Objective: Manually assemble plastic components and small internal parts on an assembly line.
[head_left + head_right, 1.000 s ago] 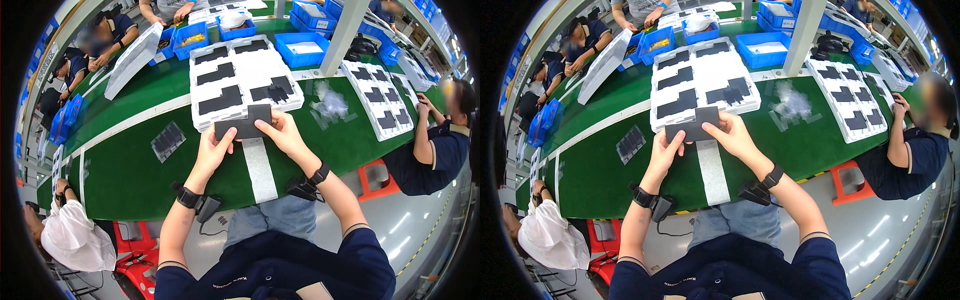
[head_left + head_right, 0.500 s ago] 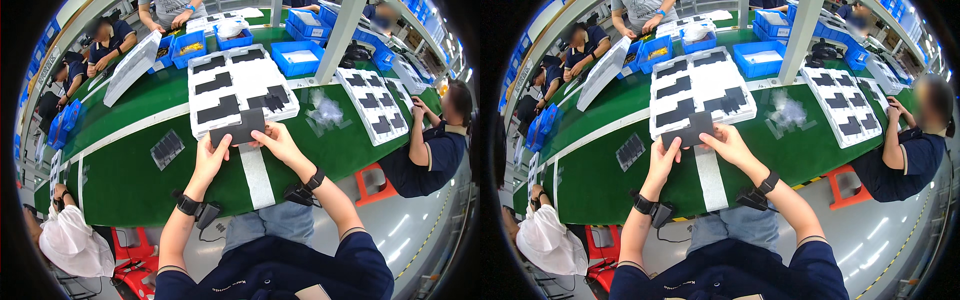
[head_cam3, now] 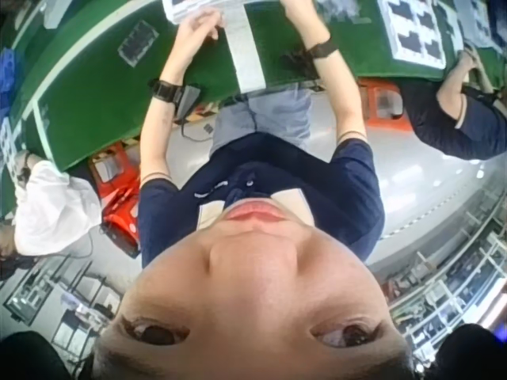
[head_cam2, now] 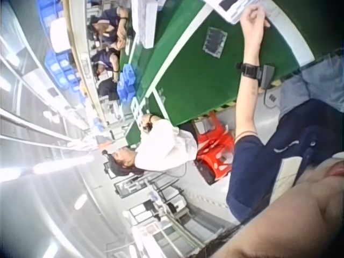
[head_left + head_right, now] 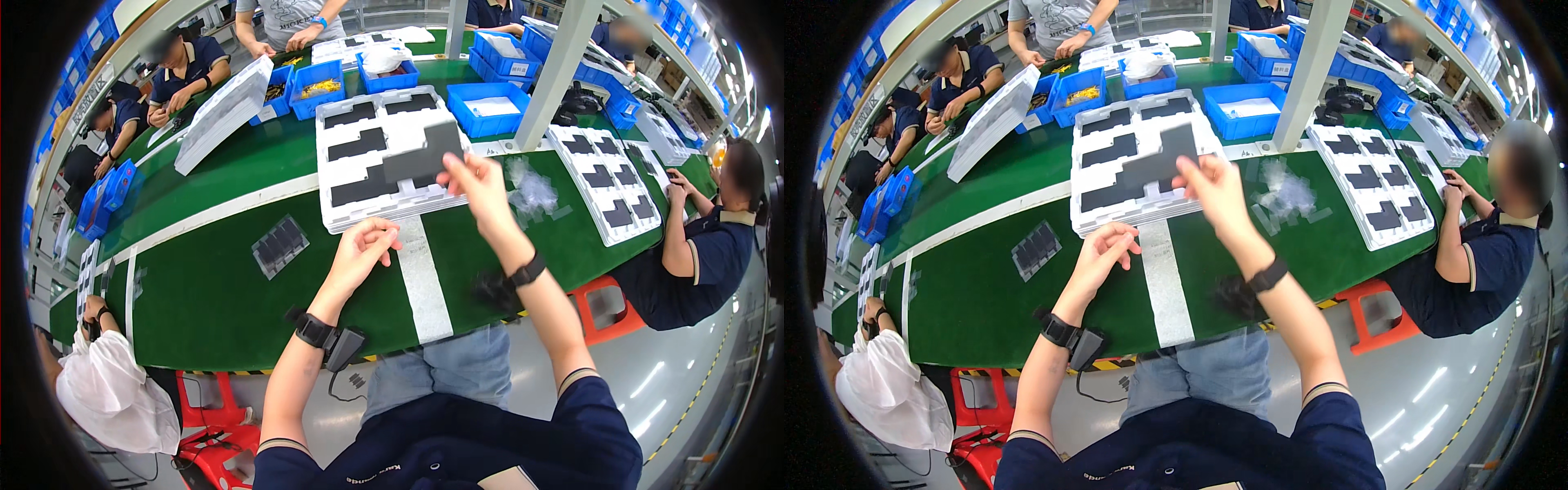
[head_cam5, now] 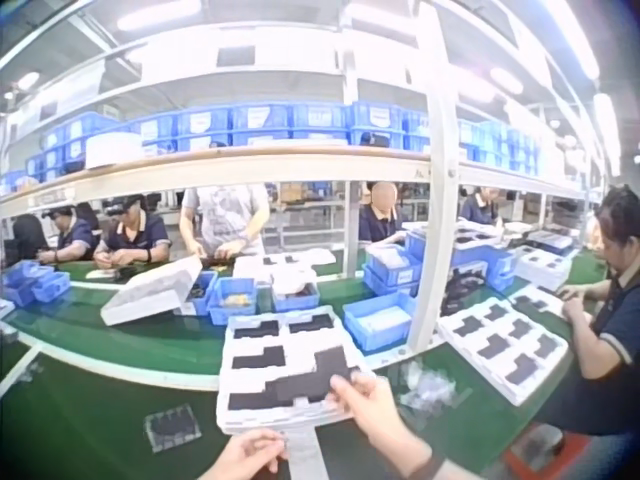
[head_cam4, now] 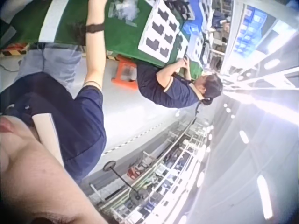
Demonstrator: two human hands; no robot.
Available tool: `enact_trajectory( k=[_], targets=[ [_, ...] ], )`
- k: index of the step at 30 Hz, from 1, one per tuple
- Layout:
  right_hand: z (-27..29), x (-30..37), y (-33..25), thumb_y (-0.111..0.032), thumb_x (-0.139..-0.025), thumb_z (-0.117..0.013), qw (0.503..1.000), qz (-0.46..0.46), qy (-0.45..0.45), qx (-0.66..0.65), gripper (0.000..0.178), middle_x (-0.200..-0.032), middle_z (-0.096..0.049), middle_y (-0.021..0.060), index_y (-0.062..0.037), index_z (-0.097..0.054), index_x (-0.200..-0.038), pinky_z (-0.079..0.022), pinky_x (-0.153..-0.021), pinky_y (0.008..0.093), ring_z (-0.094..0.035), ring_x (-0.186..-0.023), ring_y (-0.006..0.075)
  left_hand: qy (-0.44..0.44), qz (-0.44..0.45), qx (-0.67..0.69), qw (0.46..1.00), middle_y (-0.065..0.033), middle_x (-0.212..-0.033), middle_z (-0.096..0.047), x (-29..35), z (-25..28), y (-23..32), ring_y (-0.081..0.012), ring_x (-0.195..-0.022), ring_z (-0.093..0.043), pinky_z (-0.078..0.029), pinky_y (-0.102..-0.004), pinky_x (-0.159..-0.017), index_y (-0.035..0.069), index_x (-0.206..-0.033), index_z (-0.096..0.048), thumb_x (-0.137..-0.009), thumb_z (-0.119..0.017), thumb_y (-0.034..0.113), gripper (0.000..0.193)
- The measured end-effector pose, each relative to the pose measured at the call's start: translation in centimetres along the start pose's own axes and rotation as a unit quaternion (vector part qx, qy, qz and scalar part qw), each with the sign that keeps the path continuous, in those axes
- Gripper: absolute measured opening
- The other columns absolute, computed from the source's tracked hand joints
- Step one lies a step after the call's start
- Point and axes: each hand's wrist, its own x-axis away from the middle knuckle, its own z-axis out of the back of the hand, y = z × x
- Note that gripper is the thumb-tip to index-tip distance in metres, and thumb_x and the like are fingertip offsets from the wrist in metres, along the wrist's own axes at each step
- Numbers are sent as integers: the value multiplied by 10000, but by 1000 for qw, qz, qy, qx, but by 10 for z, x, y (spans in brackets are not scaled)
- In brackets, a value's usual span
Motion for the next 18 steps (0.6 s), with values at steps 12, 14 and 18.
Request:
enact_trajectory(
  k=[12,14,18],
  targets=[
    [23,-100,34,-336,-828,-587,977,-199,52,52,331,-763,-658,72,-6,-605,-847,-416,-475,229,-545,-553,104,16,-10,21,1000,-36,-721,-617,-3,4,-10,-36,-546,-494,-399,-168,-516,20,-920,-588,-848,-609,199,194],
    [25,-99,33,-377,-852,-540,971,-231,39,37,386,-839,-645,72,-5,-585,-949,-429,-542,249,-530,-602,106,15,-21,5,1000,-26,-722,-606,-3,4,-11,-45,-544,-487,-389,-170,-521,28,-918,-590,-873,-564,176,157],
    [27,-97,34,-339,-824,-575,963,-203,37,171,362,-842,-646,95,-9,-588,-974,-469,-579,310,-576,-637,167,5,-18,11,1000,-26,-723,-606,-3,1,-7,-45,-545,-488,-391,-171,-523,29,-914,-591,-869,-572,176,155]
  ],
)
